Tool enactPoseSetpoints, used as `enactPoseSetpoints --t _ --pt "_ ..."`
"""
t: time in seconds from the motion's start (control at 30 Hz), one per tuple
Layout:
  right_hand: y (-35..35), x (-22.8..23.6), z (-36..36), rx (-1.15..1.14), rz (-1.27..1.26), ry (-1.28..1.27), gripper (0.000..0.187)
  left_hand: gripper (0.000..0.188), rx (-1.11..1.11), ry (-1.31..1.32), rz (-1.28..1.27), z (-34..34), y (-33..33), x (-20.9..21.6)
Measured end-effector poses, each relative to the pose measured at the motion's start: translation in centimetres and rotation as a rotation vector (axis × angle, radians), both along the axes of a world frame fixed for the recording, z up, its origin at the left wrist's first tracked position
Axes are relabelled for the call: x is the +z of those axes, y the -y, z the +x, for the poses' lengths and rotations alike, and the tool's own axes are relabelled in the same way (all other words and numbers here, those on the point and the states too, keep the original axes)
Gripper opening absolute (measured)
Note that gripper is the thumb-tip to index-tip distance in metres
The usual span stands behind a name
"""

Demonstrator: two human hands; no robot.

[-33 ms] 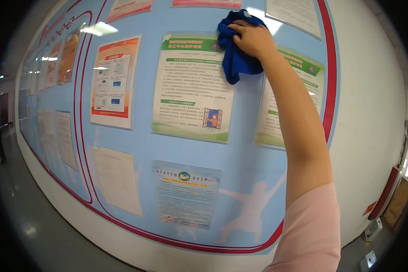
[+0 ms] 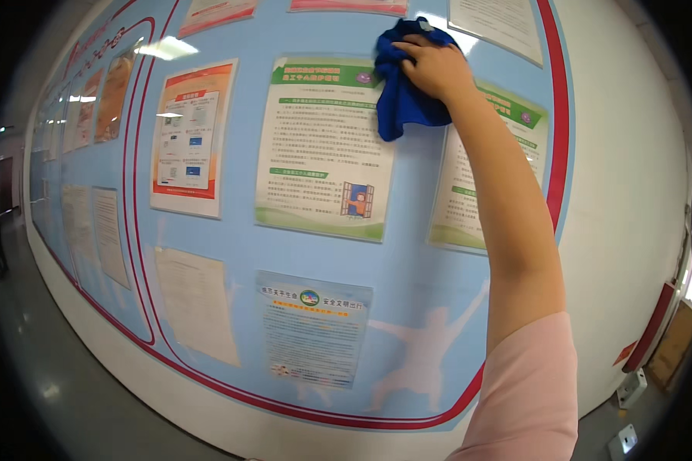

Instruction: Cleaning a bulletin board and a wall using a blue cloth and a green spray bottle.

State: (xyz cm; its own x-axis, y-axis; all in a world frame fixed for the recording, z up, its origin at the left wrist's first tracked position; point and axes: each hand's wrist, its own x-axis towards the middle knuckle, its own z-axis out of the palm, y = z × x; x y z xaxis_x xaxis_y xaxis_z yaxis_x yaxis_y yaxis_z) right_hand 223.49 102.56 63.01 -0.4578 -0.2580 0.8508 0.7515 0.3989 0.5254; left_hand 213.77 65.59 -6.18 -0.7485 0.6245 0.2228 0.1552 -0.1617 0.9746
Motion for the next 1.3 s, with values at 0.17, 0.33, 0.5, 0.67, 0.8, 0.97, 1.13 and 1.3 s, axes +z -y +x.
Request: enactPoseSetpoints --t 0.17,0.33,0.5,0.67,0.8,0.97,1.13,1.3 --pt "-1.5 -4.4 3.0 -0.016 0.164 -0.1 0.042 0.038 -0.16 0.056 -0.019 -0.7 -1.5 1.5" --pt "-0.5 -14.9 4.4 0.149 0.144 0.05 0.047 0.034 -0.287 0.121 -0.058 -0.5 -1.7 4.1" --pt "0.5 -30.2 5.4 0.199 -0.241 0.132 0.054 0.03 -0.301 -0.114 -0.084 1.4 -1.6 9.7" --pt "0.0 -48.0 9.1 0.171 -0.549 0.276 0.055 0.028 -0.333 -0.013 -0.2 0.4 -1.8 7.7" --pt "-1.3 -56.2 12.8 0.173 -0.65 0.313 0.057 0.027 -0.395 0.097 -0.184 -0.1 -1.5 8.1" --pt "-2.3 -51.7 14.5 0.092 -0.646 0.26 0.061 0.028 -0.327 0.412 -0.23 -1.2 -2.3 5.9" --pt "-4.8 -43.5 16.6 0.105 -0.379 -0.277 0.065 0.036 -0.335 0.47 -0.22 -0.7 -2.4 6.8" --pt "-5.0 -42.0 17.4 0.07 -0.337 -0.51 0.067 0.044 -0.405 0.453 -0.197 -0.6 -2.8 6.4"
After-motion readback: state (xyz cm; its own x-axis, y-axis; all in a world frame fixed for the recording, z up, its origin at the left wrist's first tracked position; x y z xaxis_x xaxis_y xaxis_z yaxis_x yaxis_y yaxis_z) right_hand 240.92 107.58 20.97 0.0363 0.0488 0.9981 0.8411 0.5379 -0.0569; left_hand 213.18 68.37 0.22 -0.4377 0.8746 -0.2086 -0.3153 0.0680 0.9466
